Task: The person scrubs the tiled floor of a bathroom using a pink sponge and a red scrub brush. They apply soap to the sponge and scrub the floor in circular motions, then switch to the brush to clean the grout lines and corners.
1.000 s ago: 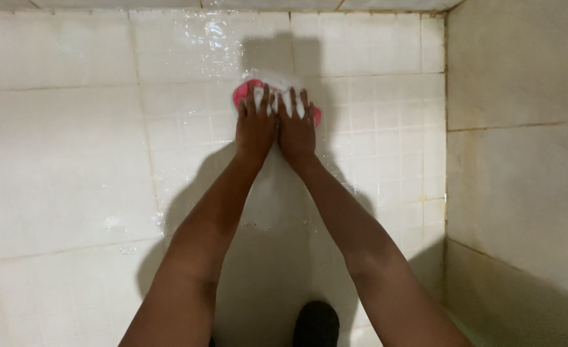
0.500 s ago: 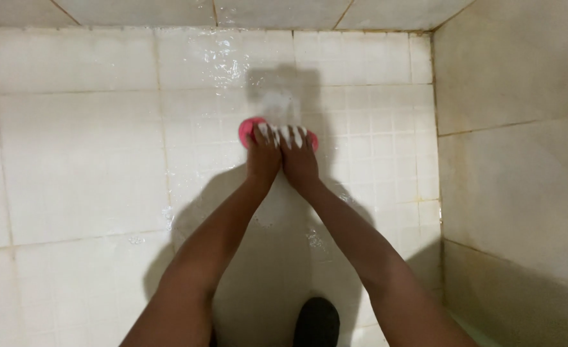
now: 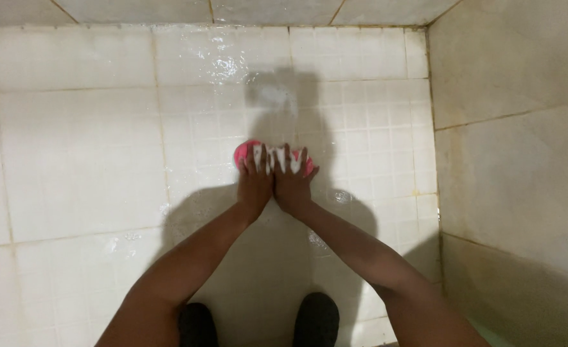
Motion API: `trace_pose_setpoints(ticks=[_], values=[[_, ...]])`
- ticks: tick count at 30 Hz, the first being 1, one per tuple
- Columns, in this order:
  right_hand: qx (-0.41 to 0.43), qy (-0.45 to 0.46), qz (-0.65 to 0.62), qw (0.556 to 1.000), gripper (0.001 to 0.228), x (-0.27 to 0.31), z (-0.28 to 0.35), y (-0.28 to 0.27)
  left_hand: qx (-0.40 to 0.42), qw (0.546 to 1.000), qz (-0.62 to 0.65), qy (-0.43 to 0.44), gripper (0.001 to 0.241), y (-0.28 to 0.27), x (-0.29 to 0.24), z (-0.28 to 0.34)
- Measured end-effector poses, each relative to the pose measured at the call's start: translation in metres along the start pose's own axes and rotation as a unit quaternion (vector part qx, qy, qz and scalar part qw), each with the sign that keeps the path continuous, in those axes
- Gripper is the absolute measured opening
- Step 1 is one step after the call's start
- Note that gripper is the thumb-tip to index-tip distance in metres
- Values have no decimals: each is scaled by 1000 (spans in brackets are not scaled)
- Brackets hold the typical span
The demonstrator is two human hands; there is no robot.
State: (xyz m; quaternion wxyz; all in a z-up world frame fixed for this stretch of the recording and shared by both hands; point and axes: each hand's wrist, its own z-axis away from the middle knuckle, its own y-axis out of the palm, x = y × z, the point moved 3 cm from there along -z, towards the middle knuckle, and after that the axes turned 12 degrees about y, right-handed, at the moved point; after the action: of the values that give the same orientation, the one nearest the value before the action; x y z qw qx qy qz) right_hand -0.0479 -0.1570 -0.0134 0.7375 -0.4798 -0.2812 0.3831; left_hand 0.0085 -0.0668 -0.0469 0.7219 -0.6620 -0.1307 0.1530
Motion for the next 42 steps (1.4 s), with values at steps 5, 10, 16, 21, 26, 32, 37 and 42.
trace_pose_setpoints(ticks=[5,10,16,21,26,32,37,42], values=[[-81,-6,-10,997,70,-11,-60,23,-28,999,-14,-9,61,11,31,-45],[-95,9,-23,995,70,-13,-108,8,-33,999,-14,-33,60,20,56,-97],[-92,32,-38,994,68,-10,-150,-8,-52,998,30,-37,59,42,87,-138],[-81,41,-27,995,62,-8,-152,-21,-4,998,44,-34,61,43,95,-151],[-118,7,-16,993,61,-18,-138,-9,9,999,36,-24,57,41,81,-133],[-147,-34,-9,989,58,-42,-73,-6,-61,998,15,8,60,39,32,-85],[-157,-63,-13,985,57,-74,-20,-1,-6,999,46,11,60,36,-25,-65],[-163,-78,-37,983,58,-97,-6,11,43,998,19,38,62,19,-49,-58]])
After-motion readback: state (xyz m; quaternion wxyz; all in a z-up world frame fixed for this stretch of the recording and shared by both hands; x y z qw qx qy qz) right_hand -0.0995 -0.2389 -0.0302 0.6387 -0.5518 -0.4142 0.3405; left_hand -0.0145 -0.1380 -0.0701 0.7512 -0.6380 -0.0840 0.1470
